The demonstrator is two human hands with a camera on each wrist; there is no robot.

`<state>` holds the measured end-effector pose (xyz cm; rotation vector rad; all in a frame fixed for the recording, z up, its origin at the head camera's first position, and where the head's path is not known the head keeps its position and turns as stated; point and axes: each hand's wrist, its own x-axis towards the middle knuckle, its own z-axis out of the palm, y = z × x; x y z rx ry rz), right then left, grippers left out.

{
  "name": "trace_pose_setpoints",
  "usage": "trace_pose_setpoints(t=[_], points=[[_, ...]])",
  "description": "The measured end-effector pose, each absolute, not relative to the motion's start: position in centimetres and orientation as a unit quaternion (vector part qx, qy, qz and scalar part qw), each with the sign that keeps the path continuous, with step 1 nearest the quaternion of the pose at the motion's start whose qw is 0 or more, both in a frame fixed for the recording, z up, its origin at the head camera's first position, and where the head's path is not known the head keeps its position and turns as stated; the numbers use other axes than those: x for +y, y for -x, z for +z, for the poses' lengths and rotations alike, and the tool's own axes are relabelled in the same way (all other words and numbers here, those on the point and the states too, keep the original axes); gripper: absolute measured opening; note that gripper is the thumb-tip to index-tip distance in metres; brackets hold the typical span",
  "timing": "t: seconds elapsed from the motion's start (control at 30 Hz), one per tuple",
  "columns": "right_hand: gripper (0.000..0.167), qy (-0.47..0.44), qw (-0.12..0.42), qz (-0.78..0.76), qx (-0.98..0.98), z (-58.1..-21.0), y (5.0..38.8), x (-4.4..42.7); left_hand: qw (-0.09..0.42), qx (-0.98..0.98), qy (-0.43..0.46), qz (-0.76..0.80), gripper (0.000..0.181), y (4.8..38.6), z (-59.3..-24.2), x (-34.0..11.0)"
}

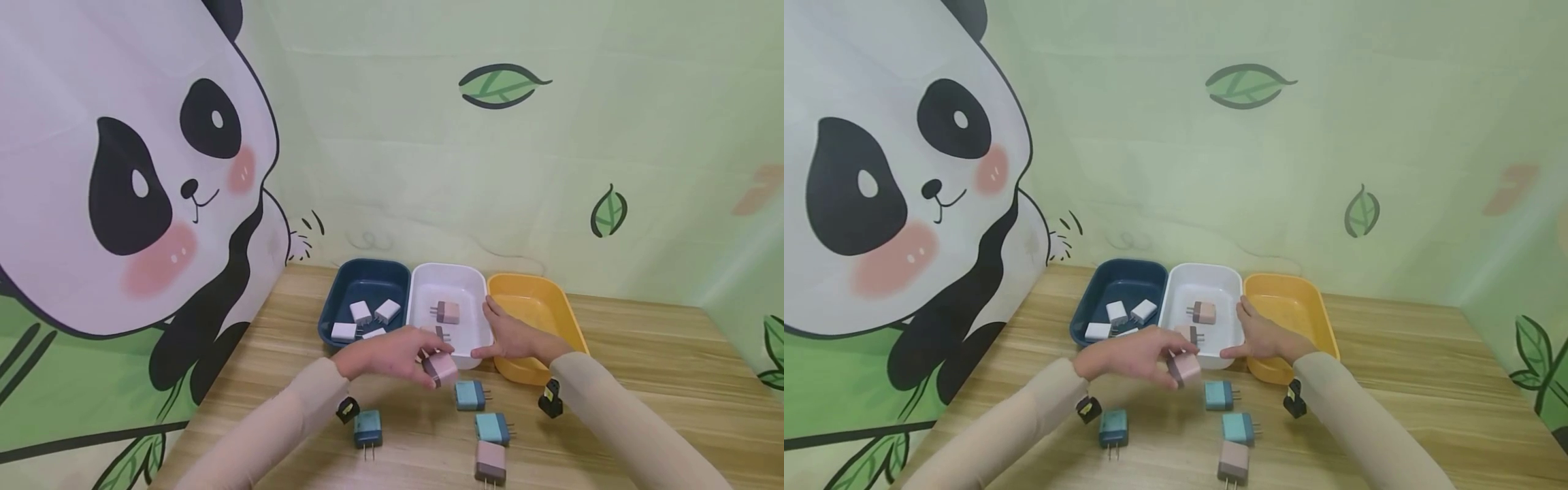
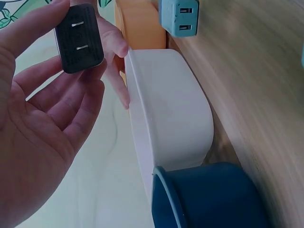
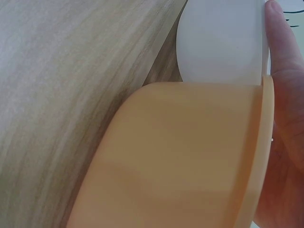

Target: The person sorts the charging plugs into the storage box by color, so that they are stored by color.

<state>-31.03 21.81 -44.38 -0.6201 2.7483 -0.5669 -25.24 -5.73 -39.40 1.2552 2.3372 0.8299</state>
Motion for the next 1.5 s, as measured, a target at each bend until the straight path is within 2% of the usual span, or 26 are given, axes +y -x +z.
trace_pose_setpoints(t=[0.93,1.5], points=[[0.123,0.223,0.136,-0.202,0.944,-44.1,30.9,21.9,0.105,0.865,-0.398,0.287,0.06,29.1,-38.9,-4.2],[0.122,0.225,0.136,-0.192,0.945,-44.0,31.0,21.8,0.105,0.902,-0.36,0.213,0.06,31.4,-40.4,-1.7]])
